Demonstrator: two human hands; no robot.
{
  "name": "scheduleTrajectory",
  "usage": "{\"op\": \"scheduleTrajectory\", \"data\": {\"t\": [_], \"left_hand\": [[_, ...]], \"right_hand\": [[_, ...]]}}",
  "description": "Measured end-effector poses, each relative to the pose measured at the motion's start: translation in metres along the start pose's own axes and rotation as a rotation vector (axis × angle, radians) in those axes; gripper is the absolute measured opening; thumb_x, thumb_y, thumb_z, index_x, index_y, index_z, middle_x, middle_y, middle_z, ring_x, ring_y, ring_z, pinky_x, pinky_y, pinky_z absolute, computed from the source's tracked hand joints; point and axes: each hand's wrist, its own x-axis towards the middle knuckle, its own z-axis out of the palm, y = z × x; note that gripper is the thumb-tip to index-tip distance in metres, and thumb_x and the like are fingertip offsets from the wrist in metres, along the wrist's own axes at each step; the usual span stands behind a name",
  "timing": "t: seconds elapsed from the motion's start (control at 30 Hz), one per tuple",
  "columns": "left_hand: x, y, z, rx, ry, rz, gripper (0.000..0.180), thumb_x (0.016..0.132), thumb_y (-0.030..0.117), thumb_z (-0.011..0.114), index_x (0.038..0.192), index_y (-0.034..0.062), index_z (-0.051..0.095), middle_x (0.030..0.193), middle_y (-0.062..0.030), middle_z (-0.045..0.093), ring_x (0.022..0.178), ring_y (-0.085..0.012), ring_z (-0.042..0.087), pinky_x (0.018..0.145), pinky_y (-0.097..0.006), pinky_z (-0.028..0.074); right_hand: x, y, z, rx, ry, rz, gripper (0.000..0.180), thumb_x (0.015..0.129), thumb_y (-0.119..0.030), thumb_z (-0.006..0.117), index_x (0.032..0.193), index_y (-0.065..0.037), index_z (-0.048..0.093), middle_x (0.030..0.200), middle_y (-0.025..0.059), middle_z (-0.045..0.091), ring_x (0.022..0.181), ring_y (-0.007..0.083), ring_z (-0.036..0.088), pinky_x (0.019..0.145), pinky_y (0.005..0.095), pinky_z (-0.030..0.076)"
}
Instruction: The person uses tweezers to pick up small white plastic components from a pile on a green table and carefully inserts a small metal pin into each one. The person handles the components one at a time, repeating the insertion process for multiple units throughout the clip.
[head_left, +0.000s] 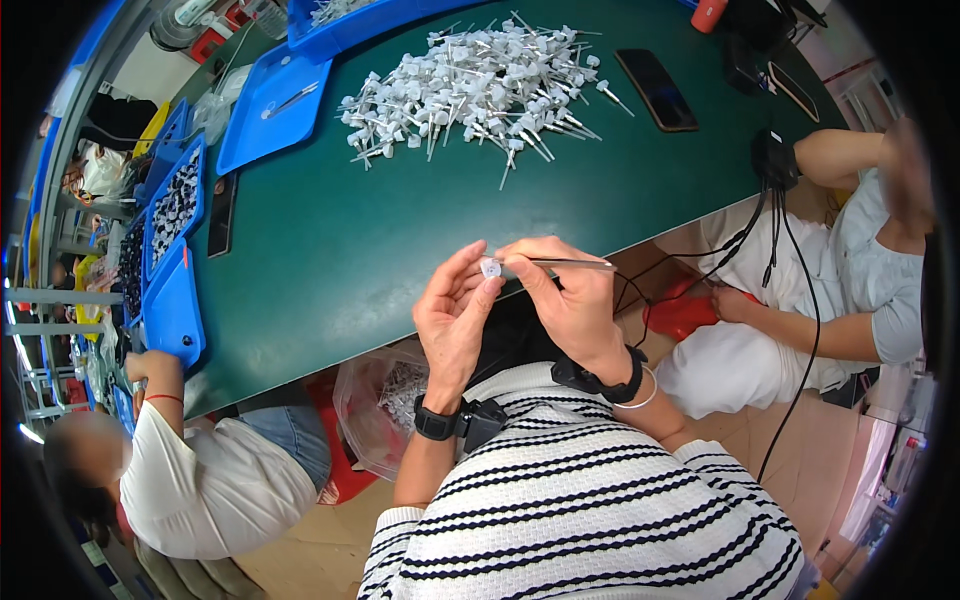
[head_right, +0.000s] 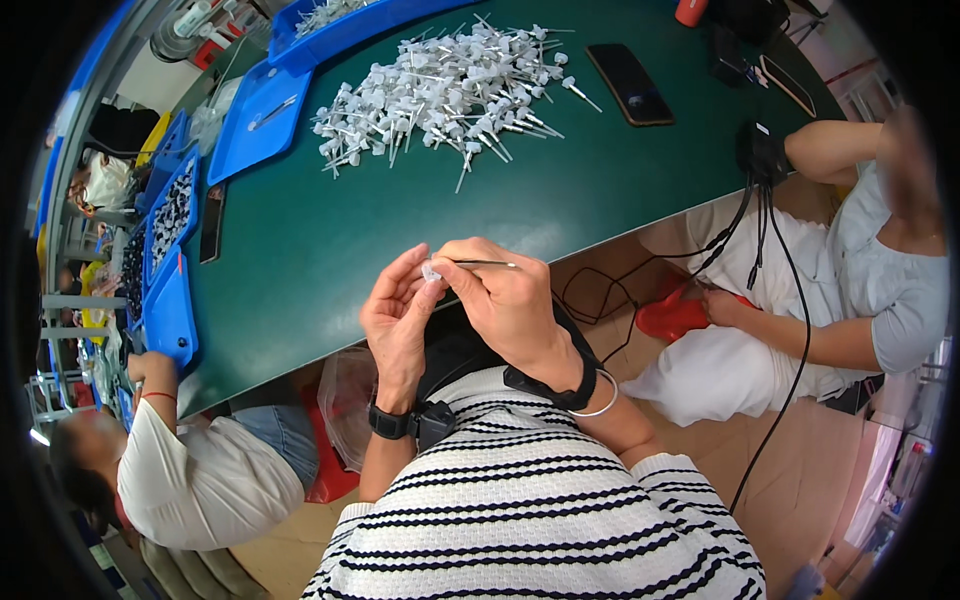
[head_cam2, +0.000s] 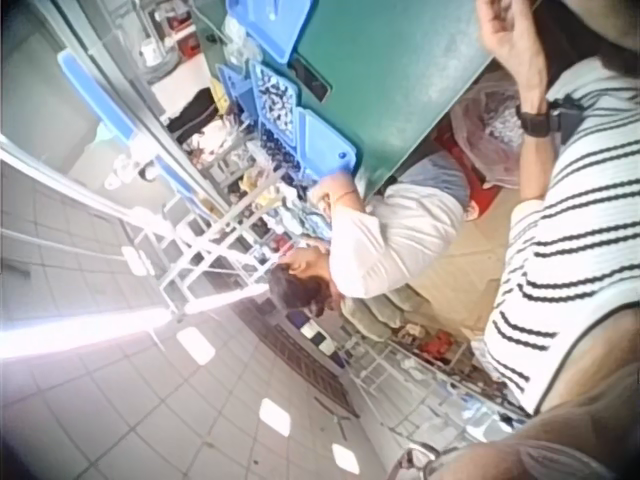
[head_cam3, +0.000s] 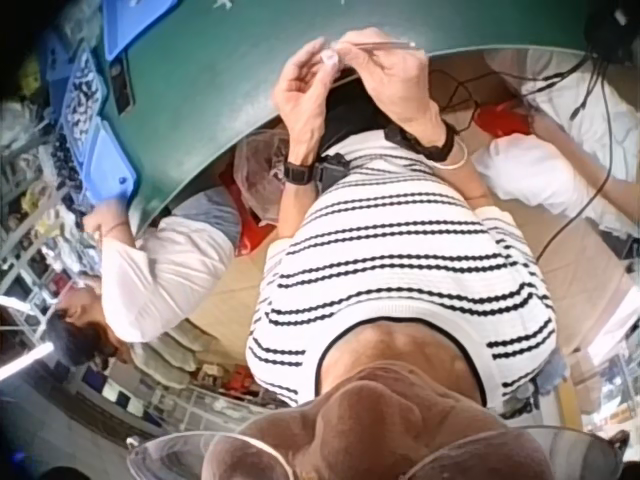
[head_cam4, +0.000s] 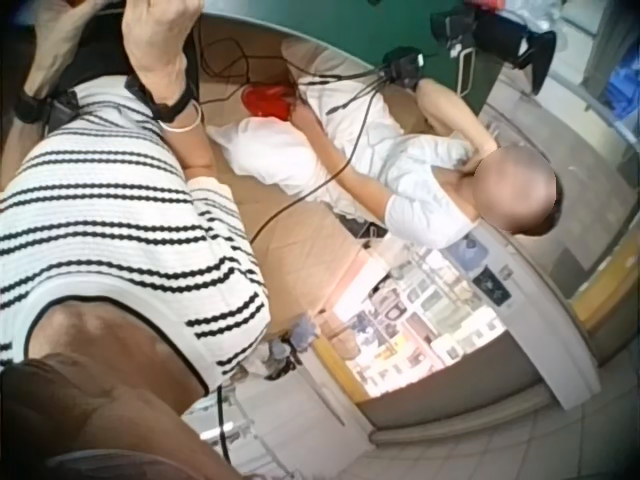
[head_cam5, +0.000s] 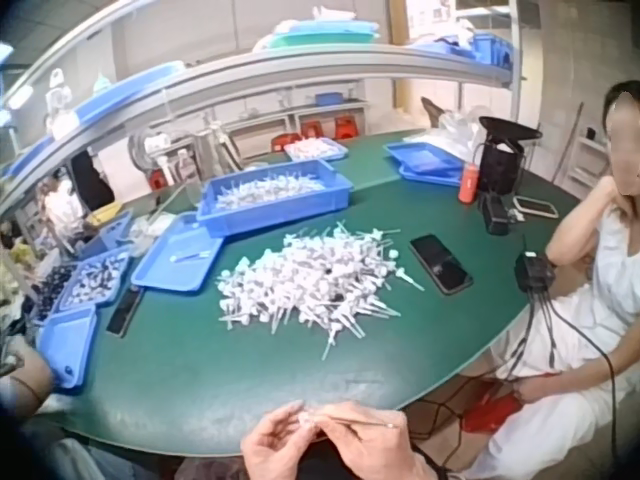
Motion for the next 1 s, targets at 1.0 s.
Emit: {"op": "scheduleTrajectory", "data": {"t": [1.0], "left_hand": [[-0.112,0.075,-0.116,1.279,0.211,-0.229,0.030,0.078,-0.001,0.069,0.108,-0.0021,0.065,0.084,-0.0054,0.067,0.073,-0.0096,0.059,0.069,-0.025,0.049]], "right_hand": [[0.028,-0.144,-0.081,0.551,-0.415,-0.419,0.019,0.090,-0.016,0.063,0.108,-0.014,0.067,0.089,0.0173,0.067,0.076,0.0270,0.068,0.065,0.0349,0.059]]}}
